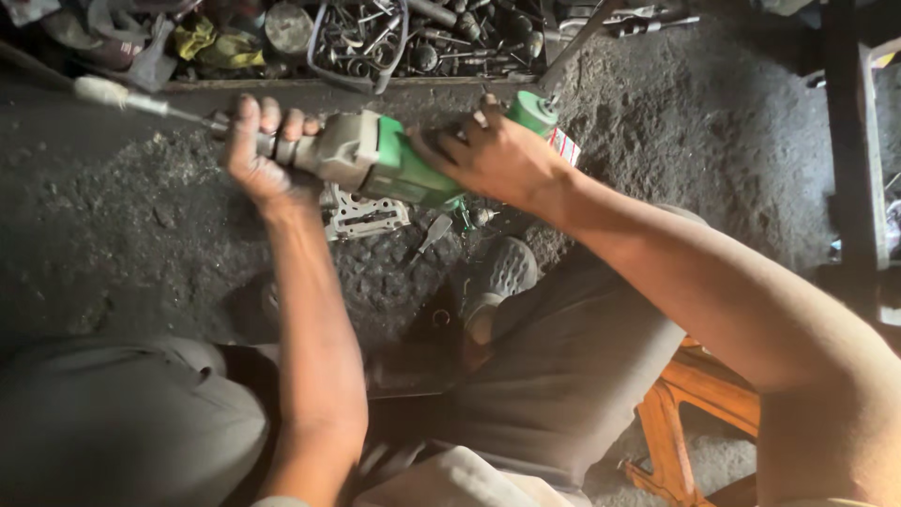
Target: The person uses a green power drill to remove bolts from a metal engine part while sitting on the floor. They periodically lift and rotate the part to access different bolt locations.
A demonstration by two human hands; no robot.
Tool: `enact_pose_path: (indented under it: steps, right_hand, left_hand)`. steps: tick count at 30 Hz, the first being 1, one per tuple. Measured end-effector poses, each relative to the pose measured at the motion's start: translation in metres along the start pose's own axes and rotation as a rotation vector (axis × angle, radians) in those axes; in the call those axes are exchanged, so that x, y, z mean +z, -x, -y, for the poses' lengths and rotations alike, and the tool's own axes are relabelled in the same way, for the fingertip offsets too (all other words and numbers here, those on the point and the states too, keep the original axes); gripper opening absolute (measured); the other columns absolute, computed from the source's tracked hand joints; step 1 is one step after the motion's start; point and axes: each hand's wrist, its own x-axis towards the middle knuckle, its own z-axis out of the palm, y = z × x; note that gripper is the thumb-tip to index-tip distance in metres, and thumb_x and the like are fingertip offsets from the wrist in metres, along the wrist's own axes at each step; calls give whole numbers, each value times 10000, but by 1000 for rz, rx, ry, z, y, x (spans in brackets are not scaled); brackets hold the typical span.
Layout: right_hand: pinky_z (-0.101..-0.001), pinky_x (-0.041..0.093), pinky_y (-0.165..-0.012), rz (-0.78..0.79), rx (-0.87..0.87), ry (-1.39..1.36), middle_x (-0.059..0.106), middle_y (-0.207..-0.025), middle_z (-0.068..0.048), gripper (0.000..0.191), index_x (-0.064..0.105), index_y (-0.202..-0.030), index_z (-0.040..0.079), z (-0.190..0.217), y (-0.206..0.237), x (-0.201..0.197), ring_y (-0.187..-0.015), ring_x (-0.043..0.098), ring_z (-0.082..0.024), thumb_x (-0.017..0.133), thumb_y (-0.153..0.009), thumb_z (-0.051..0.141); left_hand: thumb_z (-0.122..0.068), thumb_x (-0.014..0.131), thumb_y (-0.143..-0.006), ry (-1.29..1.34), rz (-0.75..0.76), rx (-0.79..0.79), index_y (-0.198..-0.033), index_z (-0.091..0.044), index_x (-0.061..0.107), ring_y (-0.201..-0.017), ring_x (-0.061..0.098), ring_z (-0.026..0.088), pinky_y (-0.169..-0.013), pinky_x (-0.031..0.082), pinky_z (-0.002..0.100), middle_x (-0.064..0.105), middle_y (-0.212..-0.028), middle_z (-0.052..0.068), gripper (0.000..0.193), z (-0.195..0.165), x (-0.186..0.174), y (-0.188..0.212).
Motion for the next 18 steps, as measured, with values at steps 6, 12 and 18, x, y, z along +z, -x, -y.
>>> enact_pose_path:
  steps: [6,12,18]
  right_hand:
    - [-461,572,-864,-64,21,-68,693,-1228,-99,738,386,-1581,99,0,-1,2,-976,718,-288,617,-896,243]
    - [-456,578,-785,-33,45,-72,693,-1199,-118,713,367,-1579,91,4,10,5,-870,728,-292,599,-918,228]
    - [-425,587,-760,65,33,-84,703,-1063,-87,747,335,-1584,58,3,19,-6,-783,721,-252,619,-901,165]
  left_hand:
    - [-239,734,-993,-91,-38,58,-893,-119,567,-718,519,173,-766,482,419,509,-812,-12,228,-14,22,5]
    - [-213,756,-967,-156,-37,7,-912,-116,589,-712,516,163,-773,499,422,503,-803,-22,201,-11,38,6]
    - [-193,781,-933,-245,-129,-46,-878,-89,599,-688,539,175,-732,516,421,525,-773,-1,217,0,54,1]
